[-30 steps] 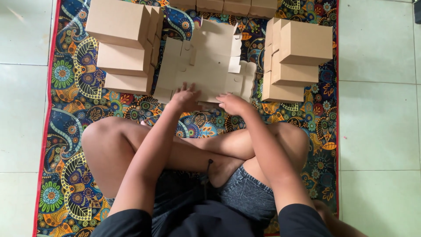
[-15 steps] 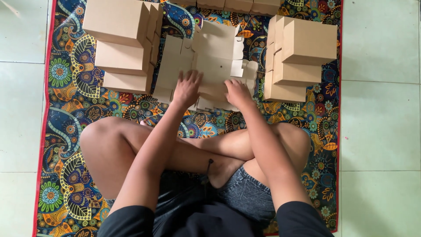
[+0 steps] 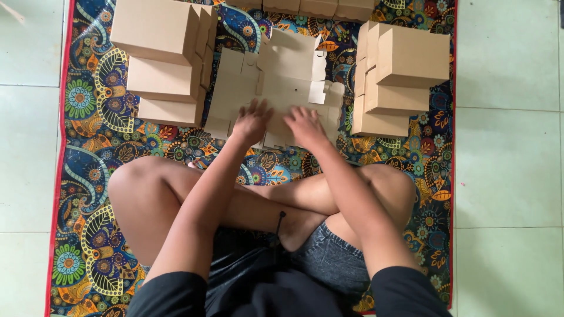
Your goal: Folding flat cardboard templates into small boxes and stacking them.
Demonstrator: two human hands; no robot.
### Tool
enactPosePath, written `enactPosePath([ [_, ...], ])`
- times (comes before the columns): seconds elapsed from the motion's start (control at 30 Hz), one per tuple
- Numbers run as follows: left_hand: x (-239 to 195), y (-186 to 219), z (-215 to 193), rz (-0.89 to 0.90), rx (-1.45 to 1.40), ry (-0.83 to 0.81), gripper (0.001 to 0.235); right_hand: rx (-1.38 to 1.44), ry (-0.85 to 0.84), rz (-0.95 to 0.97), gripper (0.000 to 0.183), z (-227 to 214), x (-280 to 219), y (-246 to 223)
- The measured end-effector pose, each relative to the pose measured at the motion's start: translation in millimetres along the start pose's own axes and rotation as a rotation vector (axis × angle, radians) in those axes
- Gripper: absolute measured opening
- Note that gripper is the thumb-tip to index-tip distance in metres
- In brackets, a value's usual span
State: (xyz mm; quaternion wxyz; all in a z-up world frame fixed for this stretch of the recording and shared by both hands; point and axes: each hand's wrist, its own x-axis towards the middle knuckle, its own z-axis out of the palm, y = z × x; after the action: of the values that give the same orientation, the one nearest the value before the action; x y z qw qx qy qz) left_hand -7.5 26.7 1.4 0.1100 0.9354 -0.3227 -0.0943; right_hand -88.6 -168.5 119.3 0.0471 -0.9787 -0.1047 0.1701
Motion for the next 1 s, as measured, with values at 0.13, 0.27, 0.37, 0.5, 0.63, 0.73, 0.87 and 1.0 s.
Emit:
enactPosePath([
  [0.13, 2.1, 1.4, -35.7, -0.060, -0.081, -0.034, 0.064, 0.069, -0.029, -0.014, 0.049, 3.1, 3.8, 3.0],
  [0.27, -17.6, 10.3, -44.2, -0.098, -0.064, 0.203, 0.043, 0.108, 0.064, -0.075, 0.052, 28.4, -12.6, 18.5],
  [0.37, -30.8, 23.7, -79.7, 0.085, 0.094, 0.249, 0.045, 0.045, 0.069, -0.101, 0.053, 28.9, -6.0, 16.9],
  [0.5, -33.3, 36.3, -78.3, -0.003, 0.109, 0.031, 0.058, -0.008, 0.075, -0.131, 0.048, 5.5, -20.6, 4.4],
  [0.63, -28.1, 26.3, -59.9, -0.184, 0.038, -0.048, 0.082, 0.068, -0.100, 0.135, 0.085, -0.1, -24.0, 13.5],
  [0.73, -17.7, 10.2, -47.6, -0.221, -0.001, -0.093, 0.090, 0.140, -0.181, 0.164, 0.096, -1.1, -19.3, 22.8],
  [0.87, -12.8, 7.7, -48.9, -0.223, -0.044, -0.104, 0.094, 0.105, -0.139, 0.135, 0.093, 5.8, -15.3, 24.0],
  [1.0, -7.5, 2.2, -34.2, -0.209, -0.043, -0.062, 0.093, 0.085, -0.171, 0.099, 0.090, 9.6, -13.4, 13.7],
])
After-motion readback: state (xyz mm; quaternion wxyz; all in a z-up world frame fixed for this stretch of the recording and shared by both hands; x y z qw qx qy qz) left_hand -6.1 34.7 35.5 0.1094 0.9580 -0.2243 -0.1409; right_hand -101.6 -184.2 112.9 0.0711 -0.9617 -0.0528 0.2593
